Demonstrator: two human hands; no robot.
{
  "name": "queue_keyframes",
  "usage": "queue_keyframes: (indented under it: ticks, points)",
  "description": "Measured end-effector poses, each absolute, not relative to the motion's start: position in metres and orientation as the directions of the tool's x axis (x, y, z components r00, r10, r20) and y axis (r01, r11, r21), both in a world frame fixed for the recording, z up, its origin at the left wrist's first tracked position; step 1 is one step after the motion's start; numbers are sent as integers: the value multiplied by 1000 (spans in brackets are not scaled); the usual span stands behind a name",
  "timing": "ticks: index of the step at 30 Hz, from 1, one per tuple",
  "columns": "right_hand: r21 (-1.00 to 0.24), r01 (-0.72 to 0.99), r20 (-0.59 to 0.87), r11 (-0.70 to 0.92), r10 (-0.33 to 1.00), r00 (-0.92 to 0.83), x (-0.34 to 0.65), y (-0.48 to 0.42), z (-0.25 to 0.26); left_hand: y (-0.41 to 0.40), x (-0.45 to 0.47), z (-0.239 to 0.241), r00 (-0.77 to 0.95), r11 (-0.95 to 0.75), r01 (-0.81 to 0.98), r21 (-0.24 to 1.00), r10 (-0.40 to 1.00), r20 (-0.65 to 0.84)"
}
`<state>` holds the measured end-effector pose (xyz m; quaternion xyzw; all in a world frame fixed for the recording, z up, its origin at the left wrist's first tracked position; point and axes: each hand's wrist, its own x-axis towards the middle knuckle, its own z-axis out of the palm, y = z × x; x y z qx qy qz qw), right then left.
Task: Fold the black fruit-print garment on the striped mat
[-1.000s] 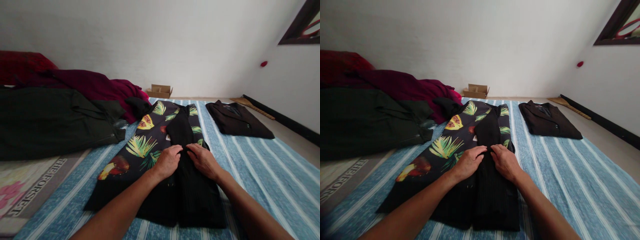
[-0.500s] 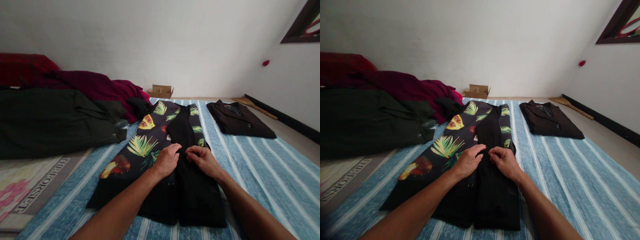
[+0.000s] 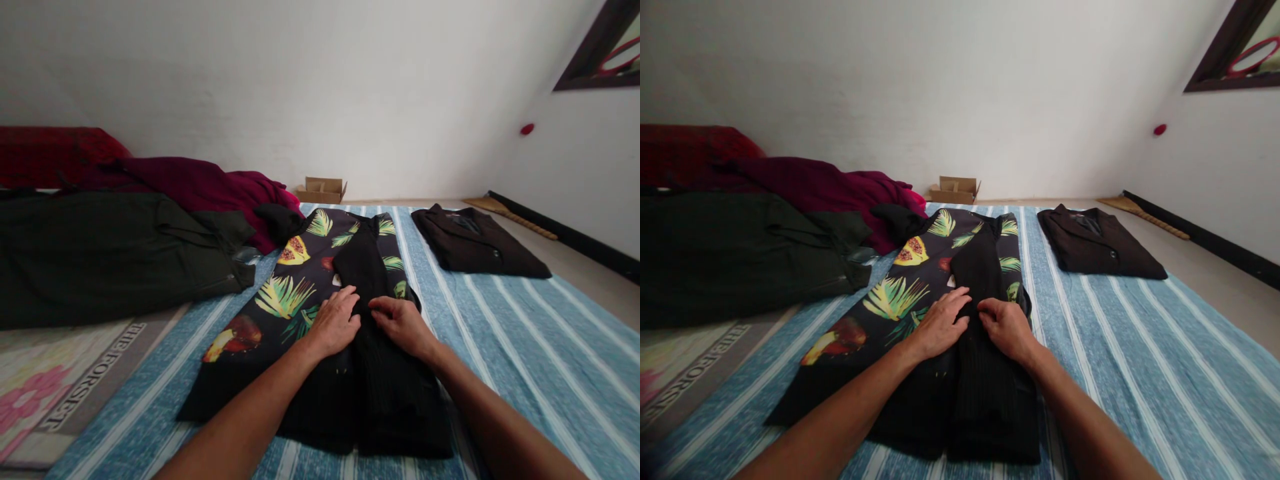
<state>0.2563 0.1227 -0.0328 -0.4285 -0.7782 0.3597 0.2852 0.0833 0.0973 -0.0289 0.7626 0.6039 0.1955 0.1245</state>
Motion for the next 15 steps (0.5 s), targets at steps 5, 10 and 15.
queue_keyframes:
  ticks: [5, 10, 15]
  points:
    - [-732, 556, 138, 394, 885, -445, 254, 122, -33, 102, 83, -35, 110, -258, 827, 500, 946, 306]
    - [-700, 588, 134, 406, 883, -450, 254, 122, -33, 104, 80, -40, 72, -291, 807, 514, 912, 404]
    - [-682, 603, 126, 414, 879, -460, 254, 122, -33, 104, 76, -42, -25, -279, 804, 525, 867, 498]
